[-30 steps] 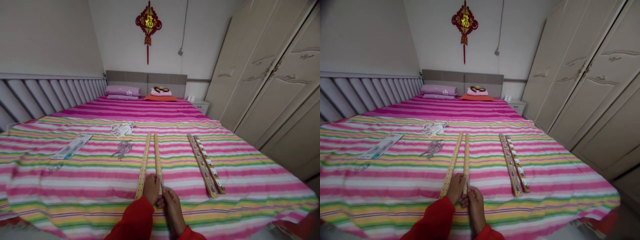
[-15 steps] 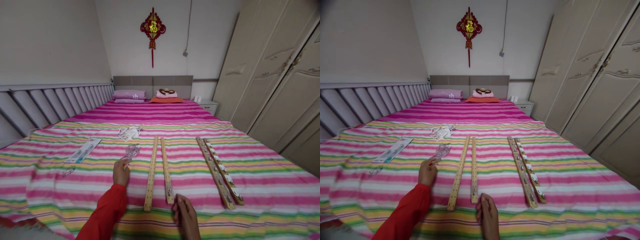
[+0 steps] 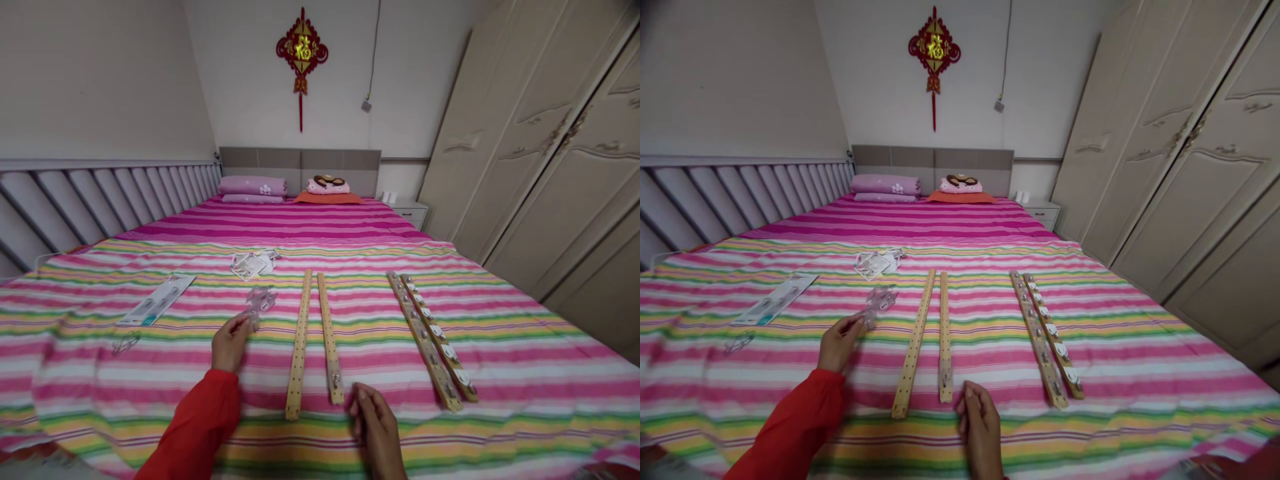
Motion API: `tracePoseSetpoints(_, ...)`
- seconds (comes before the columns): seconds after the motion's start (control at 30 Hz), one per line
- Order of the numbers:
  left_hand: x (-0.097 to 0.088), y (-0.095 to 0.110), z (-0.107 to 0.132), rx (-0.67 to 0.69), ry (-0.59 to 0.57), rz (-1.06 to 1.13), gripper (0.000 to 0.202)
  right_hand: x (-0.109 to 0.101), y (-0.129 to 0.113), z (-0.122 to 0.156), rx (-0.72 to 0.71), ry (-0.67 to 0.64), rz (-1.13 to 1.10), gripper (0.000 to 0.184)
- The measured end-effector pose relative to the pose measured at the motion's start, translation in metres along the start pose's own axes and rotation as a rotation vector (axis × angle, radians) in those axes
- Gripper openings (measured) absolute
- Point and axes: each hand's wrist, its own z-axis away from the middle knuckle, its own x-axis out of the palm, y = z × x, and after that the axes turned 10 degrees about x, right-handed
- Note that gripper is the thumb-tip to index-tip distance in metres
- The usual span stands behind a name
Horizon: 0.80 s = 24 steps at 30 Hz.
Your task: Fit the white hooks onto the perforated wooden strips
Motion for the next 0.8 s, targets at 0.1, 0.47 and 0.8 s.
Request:
tracePoseSetpoints(0.1, 0.000, 0.025, 0.020, -0.241, -0.084, 0.266, 0.039, 0.004, -0.013, 0.000, -0.044, -0.017, 0.018, 0.043)
tracePoseSetpoints(0.47, 0.032, 0.090, 0.093, -0.620, -0.305, 0.607, 0.027, 0.033, -0.045, 0.010, -0.023, -0.310, 0.135, 0.040)
tracePoseSetpoints(0.8, 0.063, 0.099, 0.135, -1.017, -0.136, 0.913, 0.021, 0.032, -0.054, 0.018, -0.058, -0.299, 0.082, 0.039)
